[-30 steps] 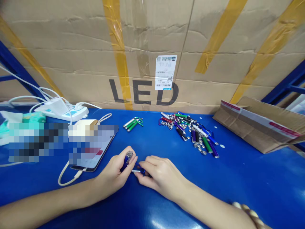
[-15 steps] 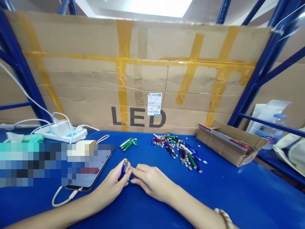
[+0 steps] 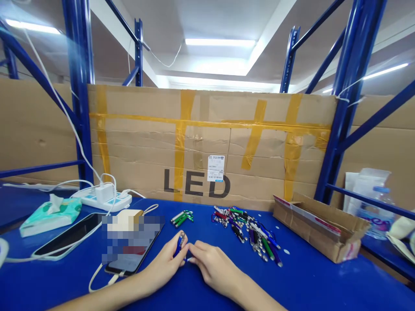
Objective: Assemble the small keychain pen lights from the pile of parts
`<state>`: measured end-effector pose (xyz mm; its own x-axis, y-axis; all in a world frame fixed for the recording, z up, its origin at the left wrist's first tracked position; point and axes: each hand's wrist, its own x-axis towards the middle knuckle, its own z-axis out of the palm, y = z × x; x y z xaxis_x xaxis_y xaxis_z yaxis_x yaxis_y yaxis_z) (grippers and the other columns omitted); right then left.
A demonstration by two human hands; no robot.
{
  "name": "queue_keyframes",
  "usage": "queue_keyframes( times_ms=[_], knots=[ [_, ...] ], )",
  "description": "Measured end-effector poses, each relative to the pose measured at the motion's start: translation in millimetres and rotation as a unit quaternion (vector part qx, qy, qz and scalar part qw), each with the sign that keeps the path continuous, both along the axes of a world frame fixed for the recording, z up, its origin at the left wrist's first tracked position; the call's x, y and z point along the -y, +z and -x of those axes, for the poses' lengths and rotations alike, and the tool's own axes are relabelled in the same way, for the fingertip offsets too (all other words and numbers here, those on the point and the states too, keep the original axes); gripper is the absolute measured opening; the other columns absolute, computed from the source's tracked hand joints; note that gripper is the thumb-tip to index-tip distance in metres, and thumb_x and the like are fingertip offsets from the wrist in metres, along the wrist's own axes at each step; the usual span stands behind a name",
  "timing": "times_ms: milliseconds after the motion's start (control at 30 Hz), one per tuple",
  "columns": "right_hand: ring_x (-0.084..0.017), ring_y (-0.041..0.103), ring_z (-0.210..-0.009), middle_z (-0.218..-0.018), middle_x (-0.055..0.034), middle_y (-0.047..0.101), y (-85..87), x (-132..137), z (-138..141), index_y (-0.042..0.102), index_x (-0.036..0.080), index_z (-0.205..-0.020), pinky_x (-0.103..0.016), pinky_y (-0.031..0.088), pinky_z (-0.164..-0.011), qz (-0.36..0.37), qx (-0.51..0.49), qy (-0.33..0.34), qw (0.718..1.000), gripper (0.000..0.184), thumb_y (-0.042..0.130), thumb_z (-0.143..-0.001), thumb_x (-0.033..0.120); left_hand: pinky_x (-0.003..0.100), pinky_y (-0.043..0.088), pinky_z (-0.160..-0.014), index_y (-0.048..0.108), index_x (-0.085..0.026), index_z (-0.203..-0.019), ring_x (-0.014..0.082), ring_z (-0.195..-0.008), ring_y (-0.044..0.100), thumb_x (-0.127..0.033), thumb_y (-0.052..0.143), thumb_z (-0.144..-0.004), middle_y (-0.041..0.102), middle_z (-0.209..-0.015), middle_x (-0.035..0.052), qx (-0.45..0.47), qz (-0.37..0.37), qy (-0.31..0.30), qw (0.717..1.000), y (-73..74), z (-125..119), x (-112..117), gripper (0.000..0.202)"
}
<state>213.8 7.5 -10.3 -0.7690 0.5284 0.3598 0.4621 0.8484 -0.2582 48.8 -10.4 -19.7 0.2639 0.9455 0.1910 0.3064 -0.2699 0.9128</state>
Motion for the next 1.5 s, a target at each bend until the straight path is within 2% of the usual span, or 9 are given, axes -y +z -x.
queue_keyframes(
  times_ms=[233, 467, 600, 767, 967, 1133, 1333, 1400, 1500],
  knots=[
    [-0.015, 0.055, -0.072, -0.081, -0.0052, 0.057, -2.0, -3, 0, 0.055, 0.016, -0.087, -0.024, 0.044, -0.068, 0.031, -0.014, -0.003, 0.999, 0.02, 0.036, -0.091, 0.014, 0.021, 0.04, -0.057, 0.037, -0.019, -0.081, 0.0101, -0.062, 0.04, -0.032, 0.038, -0.087, 0.039, -0.077, -0.0017, 0.006, 0.004, 0.003, 1.0, -4.1, -1, -6, 0.015],
    [-0.018, 0.054, -0.07, -0.08, -0.0075, 0.057, -8.9, 4, 5, 0.055, 0.014, -0.097, -0.028, 0.046, -0.066, -0.02, -0.038, -0.037, 0.998, 0.023, 0.035, -0.088, 0.01, 0.023, 0.04, -0.059, 0.038, -0.02, -0.079, 0.0134, -0.063, 0.045, -0.029, 0.034, -0.087, 0.045, -0.073, -0.0008, -0.061, -0.071, 0.033, 0.995, -1.5, -2, -3, 0.013],
    [-0.018, 0.054, -0.069, -0.079, -0.0085, 0.058, -13.6, 4, 8, 0.055, 0.015, -0.093, -0.028, 0.048, -0.063, -0.059, -0.06, -0.043, 0.996, 0.024, 0.032, -0.088, 0.011, 0.023, 0.038, -0.057, 0.04, -0.021, -0.079, 0.0146, -0.06, 0.046, -0.028, 0.034, -0.088, 0.046, -0.069, -0.0008, -0.089, -0.085, 0.044, 0.991, -1.6, -2, -2, 0.012],
    [-0.018, 0.054, -0.068, -0.078, -0.0085, 0.057, -19.0, -1, 12, 0.055, 0.014, -0.094, -0.029, 0.049, -0.062, -0.099, -0.091, -0.034, 0.99, 0.027, 0.03, -0.085, 0.008, 0.025, 0.037, -0.06, 0.041, -0.022, -0.081, 0.017, -0.064, 0.052, -0.022, 0.034, -0.087, 0.053, -0.07, 0.0015, -0.176, -0.125, 0.083, 0.973, -6.9, -1, -2, 0.009],
    [-0.017, 0.051, -0.063, -0.074, -0.007, 0.056, -20.0, 0, 15, 0.056, 0.015, -0.087, -0.027, 0.049, -0.058, -0.111, -0.128, -0.031, 0.985, 0.028, 0.03, -0.083, 0.006, 0.025, 0.036, -0.058, 0.041, -0.022, -0.085, 0.0189, -0.064, 0.057, -0.018, 0.034, -0.086, 0.058, -0.071, 0.0026, -0.243, -0.162, 0.073, 0.954, -8.8, 0, 0, 0.008],
    [-0.017, 0.054, -0.065, -0.075, -0.0077, 0.058, -17.0, 1, 13, 0.058, 0.015, -0.093, -0.028, 0.05, -0.059, -0.118, -0.135, -0.034, 0.983, 0.03, 0.031, -0.084, 0.007, 0.027, 0.036, -0.059, 0.041, -0.022, -0.09, 0.021, -0.068, 0.06, -0.02, 0.03, -0.088, 0.06, -0.075, 0.0046, -0.277, -0.146, 0.06, 0.948, -1.0, -4, 9, 0.012],
    [-0.018, 0.06, -0.069, -0.076, -0.0084, 0.062, -14.7, -13, 4, 0.061, 0.014, -0.095, -0.03, 0.053, -0.065, -0.089, -0.164, -0.089, 0.978, 0.03, 0.032, -0.087, 0.012, 0.029, 0.039, -0.07, 0.04, -0.02, -0.103, 0.0229, -0.085, 0.06, -0.034, 0.026, -0.091, 0.063, -0.089, 0.0088, -0.218, -0.061, 0.083, 0.971, 6.1, -4, 17, 0.024],
    [-0.017, 0.06, -0.067, -0.077, -0.0079, 0.062, -11.4, -16, 0, 0.062, 0.015, -0.096, -0.029, 0.053, -0.063, -0.087, -0.189, -0.107, 0.972, 0.03, 0.033, -0.09, 0.015, 0.028, 0.038, -0.068, 0.041, -0.019, -0.107, 0.0225, -0.082, 0.061, -0.034, 0.022, -0.092, 0.064, -0.086, 0.008, -0.218, -0.048, 0.09, 0.971, 6.4, -3, 16, 0.028],
    [-0.017, 0.061, -0.07, -0.081, -0.0084, 0.063, -5.1, -16, -4, 0.063, 0.016, -0.099, -0.028, 0.053, -0.065, -0.106, -0.236, -0.114, 0.959, 0.031, 0.033, -0.091, 0.019, 0.028, 0.034, -0.057, 0.044, -0.019, -0.105, 0.0222, -0.067, 0.062, -0.031, 0.018, -0.093, 0.064, -0.071, 0.0045, -0.264, -0.064, 0.077, 0.959, 6.7, -2, 15, 0.031]
  ],
)
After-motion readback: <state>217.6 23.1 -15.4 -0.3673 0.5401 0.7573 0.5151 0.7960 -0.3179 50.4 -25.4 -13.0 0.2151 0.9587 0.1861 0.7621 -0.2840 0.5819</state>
